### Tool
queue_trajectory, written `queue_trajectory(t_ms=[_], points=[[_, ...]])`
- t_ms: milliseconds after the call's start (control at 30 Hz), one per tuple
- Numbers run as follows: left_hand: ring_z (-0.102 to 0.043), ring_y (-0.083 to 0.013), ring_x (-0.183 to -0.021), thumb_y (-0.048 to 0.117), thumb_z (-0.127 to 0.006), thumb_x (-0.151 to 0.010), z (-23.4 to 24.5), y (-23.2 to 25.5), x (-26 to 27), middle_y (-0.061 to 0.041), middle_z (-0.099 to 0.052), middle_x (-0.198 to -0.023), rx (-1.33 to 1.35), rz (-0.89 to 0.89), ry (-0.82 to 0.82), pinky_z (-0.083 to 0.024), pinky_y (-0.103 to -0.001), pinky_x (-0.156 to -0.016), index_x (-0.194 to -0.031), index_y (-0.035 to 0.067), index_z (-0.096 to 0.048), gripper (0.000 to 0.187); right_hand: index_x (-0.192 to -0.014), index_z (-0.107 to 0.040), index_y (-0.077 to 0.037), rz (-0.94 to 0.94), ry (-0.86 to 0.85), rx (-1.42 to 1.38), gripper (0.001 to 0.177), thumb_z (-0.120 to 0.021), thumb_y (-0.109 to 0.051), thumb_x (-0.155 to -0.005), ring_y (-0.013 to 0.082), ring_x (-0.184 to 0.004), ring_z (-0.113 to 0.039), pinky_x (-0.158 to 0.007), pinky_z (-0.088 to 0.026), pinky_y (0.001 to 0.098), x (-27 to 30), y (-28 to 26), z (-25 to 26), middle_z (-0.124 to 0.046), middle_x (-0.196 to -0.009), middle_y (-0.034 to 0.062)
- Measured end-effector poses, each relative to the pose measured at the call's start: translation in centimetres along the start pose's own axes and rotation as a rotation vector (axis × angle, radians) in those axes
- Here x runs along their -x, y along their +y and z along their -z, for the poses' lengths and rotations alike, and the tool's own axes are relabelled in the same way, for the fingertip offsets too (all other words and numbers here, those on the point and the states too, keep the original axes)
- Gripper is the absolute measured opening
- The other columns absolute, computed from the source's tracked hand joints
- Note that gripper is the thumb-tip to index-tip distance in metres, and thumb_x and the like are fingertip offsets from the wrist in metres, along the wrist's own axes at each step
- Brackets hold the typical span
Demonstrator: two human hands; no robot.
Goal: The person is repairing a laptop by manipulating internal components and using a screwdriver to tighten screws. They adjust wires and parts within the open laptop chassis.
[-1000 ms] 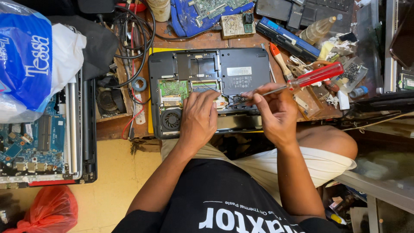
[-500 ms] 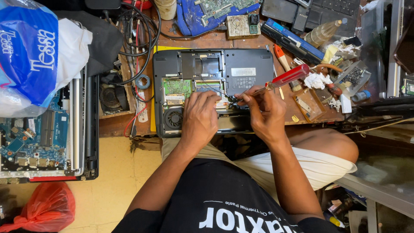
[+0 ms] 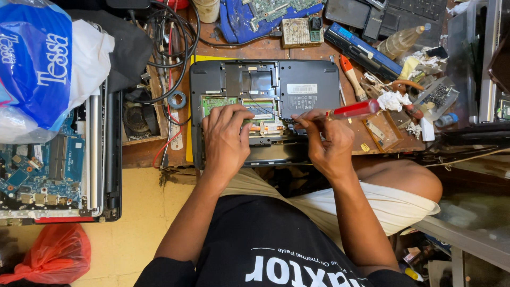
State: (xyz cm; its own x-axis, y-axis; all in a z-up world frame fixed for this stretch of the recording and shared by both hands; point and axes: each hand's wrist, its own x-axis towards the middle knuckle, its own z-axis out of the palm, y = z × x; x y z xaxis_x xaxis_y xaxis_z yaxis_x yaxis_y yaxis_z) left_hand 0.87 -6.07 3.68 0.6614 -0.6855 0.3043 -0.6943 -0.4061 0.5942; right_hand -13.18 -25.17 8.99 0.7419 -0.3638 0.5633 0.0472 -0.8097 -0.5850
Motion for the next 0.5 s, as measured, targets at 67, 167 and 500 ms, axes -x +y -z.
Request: queue_trajectory(t_ms=[67,167,500], points=[[-0.059,-0.0278,-0.114,0.014,-0.071,-0.101,-0.1,-0.2,-0.1,-0.001,-0.066,-0.119,-0.006,-0.004,0.001,-0.045,-0.047,-0.095,-0.116,0.018,-0.076,0.016,-0.1,-0.072,-0.004,-0.004,0.004,-0.005,0.007,-0.077,-0.002,-0.105,0.033,-0.062,-0.07,-0.063,-0.057,0.0382,0.4,0.3,-0.4,-0.078,-0.081,0.0109],[-0.06,-0.0277,-0.113,0.015,-0.072,-0.101,0.0,-0.3,-0.3,-0.001,-0.067,-0.119,-0.001,-0.004,0.003,-0.045,-0.046,-0.094,-0.116,0.017,-0.076,0.016,-0.1,-0.069,-0.003,-0.025,0.011,-0.086,0.009,-0.073,0.002,-0.106,0.0309,-0.066,-0.073,-0.066,-0.06,0.0389,0.3,0.0,-0.1,-0.078,-0.084,0.0122],[-0.061,-0.028,-0.115,0.015,-0.072,-0.102,-0.2,-0.2,-0.1,-0.002,-0.068,-0.119,0.0,-0.009,0.021,-0.044,-0.047,-0.095,-0.116,0.017,-0.076,0.014,-0.102,-0.063,0.007,-0.066,0.007,-0.214,0.009,-0.069,0.012,-0.105,0.0331,-0.074,-0.082,-0.069,-0.066,0.0407,0.9,0.4,0.2,-0.079,-0.092,0.0194]])
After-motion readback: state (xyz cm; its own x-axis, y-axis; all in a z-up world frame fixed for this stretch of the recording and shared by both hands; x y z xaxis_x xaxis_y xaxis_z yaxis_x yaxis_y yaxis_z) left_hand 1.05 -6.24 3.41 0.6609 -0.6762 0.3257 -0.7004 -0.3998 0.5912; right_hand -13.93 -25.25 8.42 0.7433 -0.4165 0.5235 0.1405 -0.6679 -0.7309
